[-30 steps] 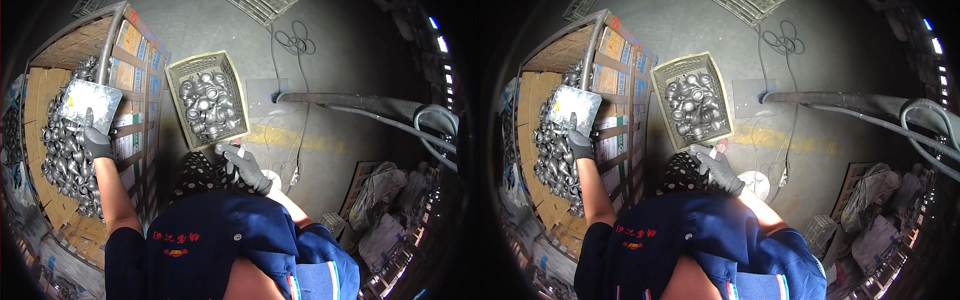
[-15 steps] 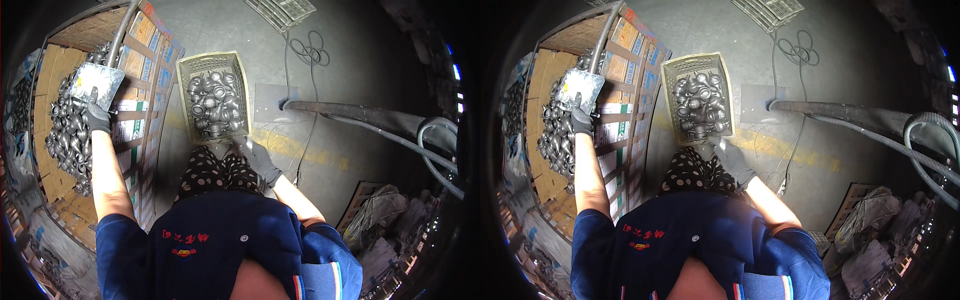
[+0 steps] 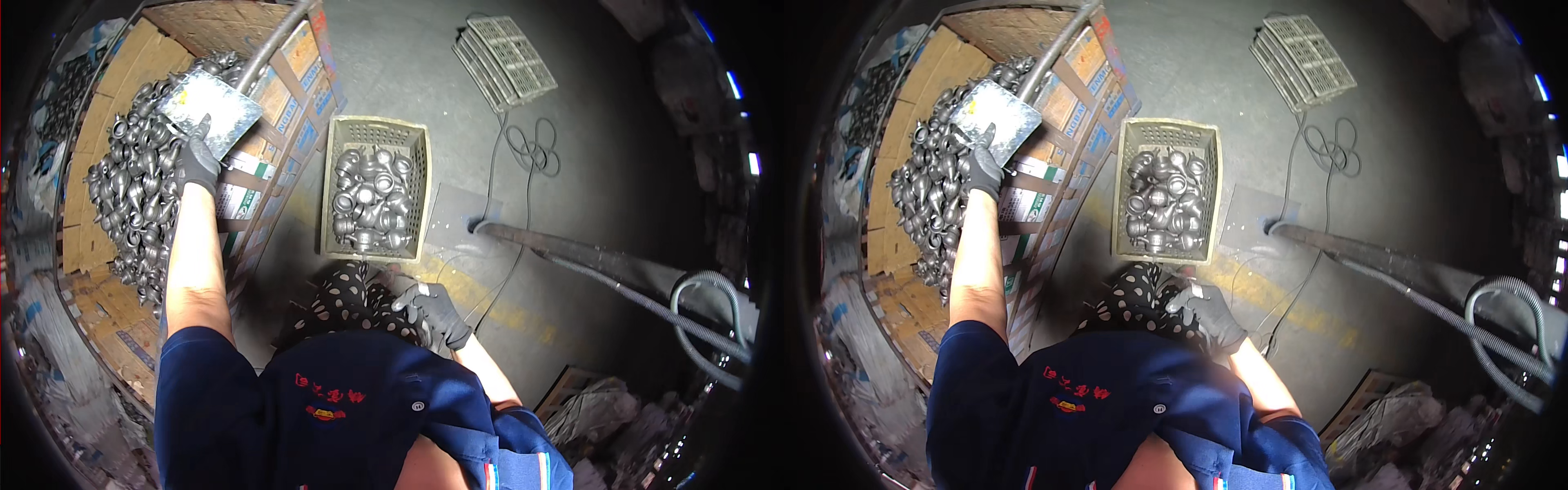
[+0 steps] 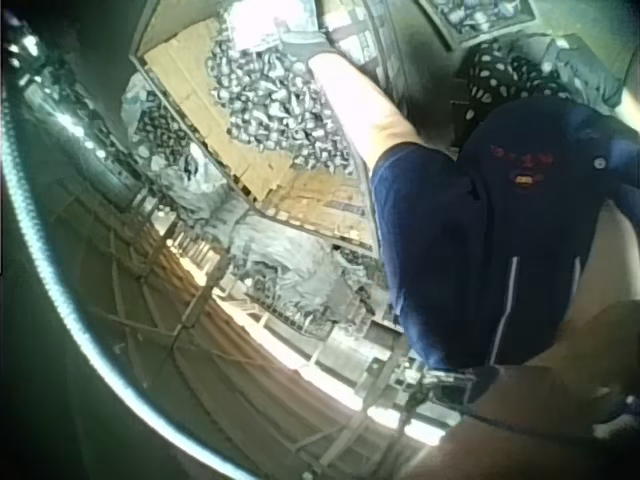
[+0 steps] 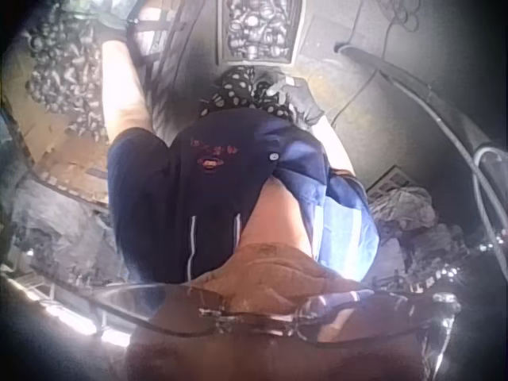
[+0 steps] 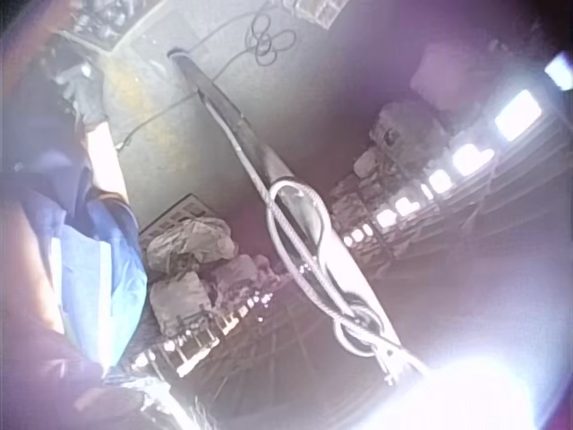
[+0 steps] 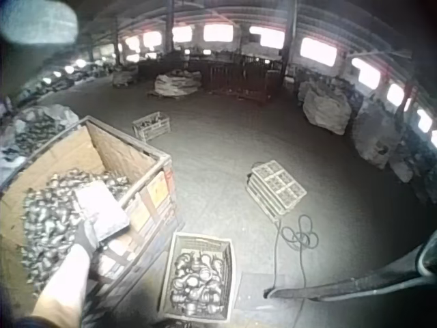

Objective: The person scrapes metal castings using a hand tool, turning them by hand, and then stands up to transport the parts.

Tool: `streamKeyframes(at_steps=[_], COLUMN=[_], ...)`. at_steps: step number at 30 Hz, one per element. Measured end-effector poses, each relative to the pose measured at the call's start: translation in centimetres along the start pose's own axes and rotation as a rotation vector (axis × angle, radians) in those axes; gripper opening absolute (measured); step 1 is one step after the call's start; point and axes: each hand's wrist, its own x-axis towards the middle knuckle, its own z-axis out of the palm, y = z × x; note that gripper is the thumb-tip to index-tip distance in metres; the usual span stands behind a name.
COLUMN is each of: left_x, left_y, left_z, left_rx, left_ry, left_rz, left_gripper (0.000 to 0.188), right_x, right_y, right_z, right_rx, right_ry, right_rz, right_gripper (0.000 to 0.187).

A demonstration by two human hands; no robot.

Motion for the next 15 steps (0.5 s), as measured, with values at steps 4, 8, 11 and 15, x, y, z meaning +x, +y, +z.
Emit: streamKeyframes(at_steps=[4,8,11,15], left_x=[-0.5,-1.4,-1.2,-2.7], left_y=[-0.2,0.7,0.8,2.0], left_z=[0.7,2.0,0.9,2.6], left_rx=[-0.168,-0.195,-0.248,-0.145], left_ry=[0.011,0.033,-0.005,0.051], left_rz=[-0.042,-0.076,-0.109,-0.102], left_gripper=[0.046,0.048,0.047,0.041], right_x=[-1.1,2.0,3.5,5.1], right_y=[-2.9,-0.8,-1.6,-3.2], right_z=[2.2,0.2,-0.1,-2.4], right_rx=[0.061,-0.106,-0.104,0.080], right_ry=[0.086,-0.034,-0.029,0.025], right_rz=[0.214,-0.067,-0.204,-0.263], right_gripper=[0.023,0.013,0.011,0.011])
